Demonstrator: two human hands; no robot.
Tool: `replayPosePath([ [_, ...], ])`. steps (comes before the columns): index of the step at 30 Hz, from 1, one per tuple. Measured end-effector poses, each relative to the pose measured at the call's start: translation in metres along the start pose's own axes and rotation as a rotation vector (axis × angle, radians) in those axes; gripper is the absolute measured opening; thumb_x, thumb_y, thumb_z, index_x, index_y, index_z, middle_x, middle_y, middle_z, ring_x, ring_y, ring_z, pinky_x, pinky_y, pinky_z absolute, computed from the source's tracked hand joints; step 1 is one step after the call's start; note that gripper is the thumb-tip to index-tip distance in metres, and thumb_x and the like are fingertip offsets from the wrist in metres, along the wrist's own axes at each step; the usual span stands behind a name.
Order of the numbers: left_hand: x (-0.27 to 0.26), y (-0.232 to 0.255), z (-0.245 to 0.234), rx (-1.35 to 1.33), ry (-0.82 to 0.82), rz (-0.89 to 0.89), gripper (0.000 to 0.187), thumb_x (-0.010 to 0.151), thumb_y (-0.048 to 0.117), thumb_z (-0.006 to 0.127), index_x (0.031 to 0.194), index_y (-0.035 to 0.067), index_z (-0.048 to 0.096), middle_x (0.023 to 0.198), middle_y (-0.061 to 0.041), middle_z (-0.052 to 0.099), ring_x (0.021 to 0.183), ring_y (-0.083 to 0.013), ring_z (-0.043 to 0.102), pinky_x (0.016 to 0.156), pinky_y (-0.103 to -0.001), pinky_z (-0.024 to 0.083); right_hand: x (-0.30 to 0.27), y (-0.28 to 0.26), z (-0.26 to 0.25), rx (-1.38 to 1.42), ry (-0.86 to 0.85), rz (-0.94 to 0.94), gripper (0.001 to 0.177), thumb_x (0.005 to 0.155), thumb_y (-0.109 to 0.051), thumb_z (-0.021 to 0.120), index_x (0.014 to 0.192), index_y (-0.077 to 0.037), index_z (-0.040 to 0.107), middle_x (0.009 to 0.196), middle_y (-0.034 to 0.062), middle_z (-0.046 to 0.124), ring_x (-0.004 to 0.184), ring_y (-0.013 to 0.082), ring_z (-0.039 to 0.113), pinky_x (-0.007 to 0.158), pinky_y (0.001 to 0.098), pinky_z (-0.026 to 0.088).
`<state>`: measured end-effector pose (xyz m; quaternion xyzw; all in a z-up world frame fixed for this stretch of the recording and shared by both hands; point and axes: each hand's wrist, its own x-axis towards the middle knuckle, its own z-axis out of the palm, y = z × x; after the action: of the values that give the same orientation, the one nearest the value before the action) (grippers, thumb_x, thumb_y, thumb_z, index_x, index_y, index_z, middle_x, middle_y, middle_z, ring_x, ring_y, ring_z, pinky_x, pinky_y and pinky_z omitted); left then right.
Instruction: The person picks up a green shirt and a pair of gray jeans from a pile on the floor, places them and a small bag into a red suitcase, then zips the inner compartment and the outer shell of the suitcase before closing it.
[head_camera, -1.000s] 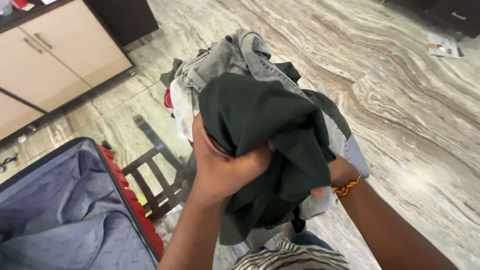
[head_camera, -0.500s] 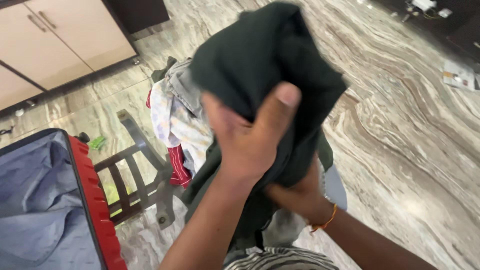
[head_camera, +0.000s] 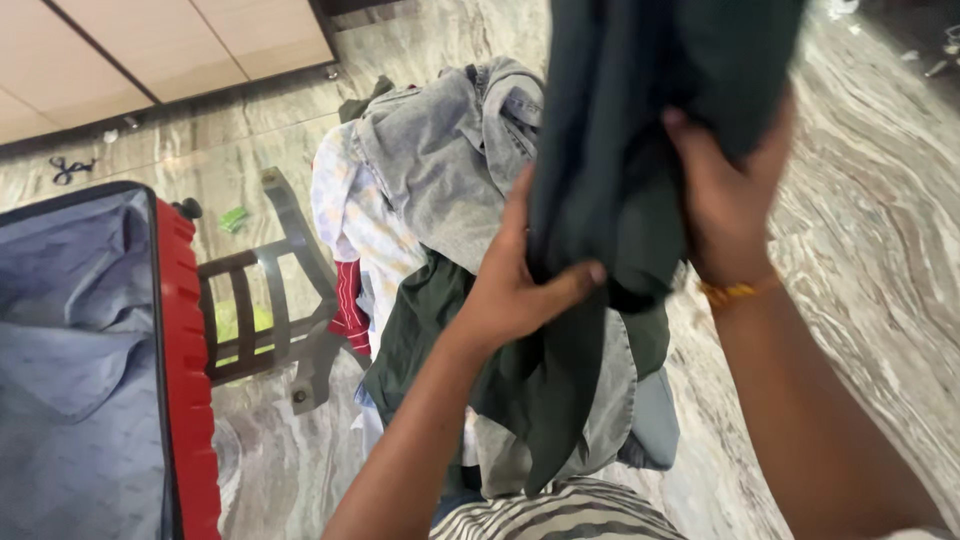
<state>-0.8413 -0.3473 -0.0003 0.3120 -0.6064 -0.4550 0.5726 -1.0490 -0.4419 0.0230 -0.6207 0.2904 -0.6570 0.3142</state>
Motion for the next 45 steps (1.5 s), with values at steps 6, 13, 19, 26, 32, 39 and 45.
replayPosePath([
  [6,0.000,-0.094,0.009,0.603,0.567,0.081,0.082,0.088,0.010,0.075,0.155,-0.001,0.028,0.148,-0.029,0.037,0.138,-0.0488,0.040,0.117,-0.053,0.038,-0.002,0.135,0.010,-0.547,-0.463,0.331,0.069,0.099,-0.048,0.068,0.144,0.003,0.057,0.142,0.0206,0.064,0.134,0.0316,0.063,0.119,0.0396,0.047],
  [13,-0.054,-0.179,-0.005,1.204,0.130,-0.210,0.068,0.089,0.042,0.066,0.143,0.003,0.054,0.159,-0.020,0.036,0.144,-0.0496,0.032,0.116,-0.060,0.029,-0.105,0.191,0.018,-0.711,-1.017,0.524,0.098,0.092,-0.062,0.062,0.157,0.002,0.028,0.166,0.0266,0.019,0.154,0.0374,0.021,0.122,0.0411,0.025],
  [19,-0.070,-0.200,-0.010,1.219,0.121,-0.148,0.065,0.095,0.042,0.062,0.147,0.004,0.052,0.162,-0.020,0.032,0.149,-0.0476,0.027,0.118,-0.058,0.028,-0.115,0.191,0.015,-0.742,-0.983,0.546,0.092,0.088,-0.055,0.066,0.156,-0.004,0.032,0.167,0.0222,0.020,0.148,0.0386,0.032,0.116,0.0410,0.034],
  [26,-0.055,-0.150,-0.021,0.960,0.028,-0.316,0.066,0.086,0.033,0.073,0.142,0.005,0.053,0.160,-0.025,0.029,0.143,-0.0522,0.028,0.114,-0.054,0.030,-0.103,0.160,0.014,-0.700,-0.519,0.268,0.056,0.088,-0.033,0.076,0.133,-0.001,0.061,0.140,0.0191,0.059,0.130,0.0346,0.057,0.108,0.0415,0.046],
  [32,-0.067,-0.075,-0.041,0.835,0.296,-0.156,0.041,0.085,0.018,0.075,0.123,0.006,0.067,0.131,-0.017,0.062,0.120,-0.0405,0.058,0.100,-0.047,0.048,-0.077,0.110,0.034,-0.598,-0.425,0.384,0.034,0.087,-0.021,0.074,0.117,-0.008,0.070,0.127,0.0084,0.069,0.111,0.0266,0.068,0.091,0.0388,0.054],
  [39,-0.114,-0.017,-0.071,0.946,0.515,-0.093,0.023,0.084,0.014,0.075,0.106,0.006,0.072,0.110,-0.014,0.070,0.106,-0.0372,0.064,0.091,-0.046,0.051,-0.079,0.080,0.084,-0.670,-0.486,-0.198,0.026,0.085,-0.012,0.078,0.109,-0.005,0.072,0.125,0.0138,0.069,0.114,0.0352,0.064,0.098,0.0420,0.050],
  [45,-0.176,0.019,-0.096,1.062,0.631,-0.169,0.022,0.075,0.016,0.080,0.095,0.009,0.075,0.098,-0.010,0.073,0.098,-0.0354,0.066,0.078,-0.048,0.049,-0.102,0.046,0.156,-0.354,-0.651,0.000,0.012,0.091,-0.013,0.073,0.100,-0.005,0.073,0.109,0.0080,0.073,0.105,0.0257,0.071,0.096,0.0358,0.054],
])
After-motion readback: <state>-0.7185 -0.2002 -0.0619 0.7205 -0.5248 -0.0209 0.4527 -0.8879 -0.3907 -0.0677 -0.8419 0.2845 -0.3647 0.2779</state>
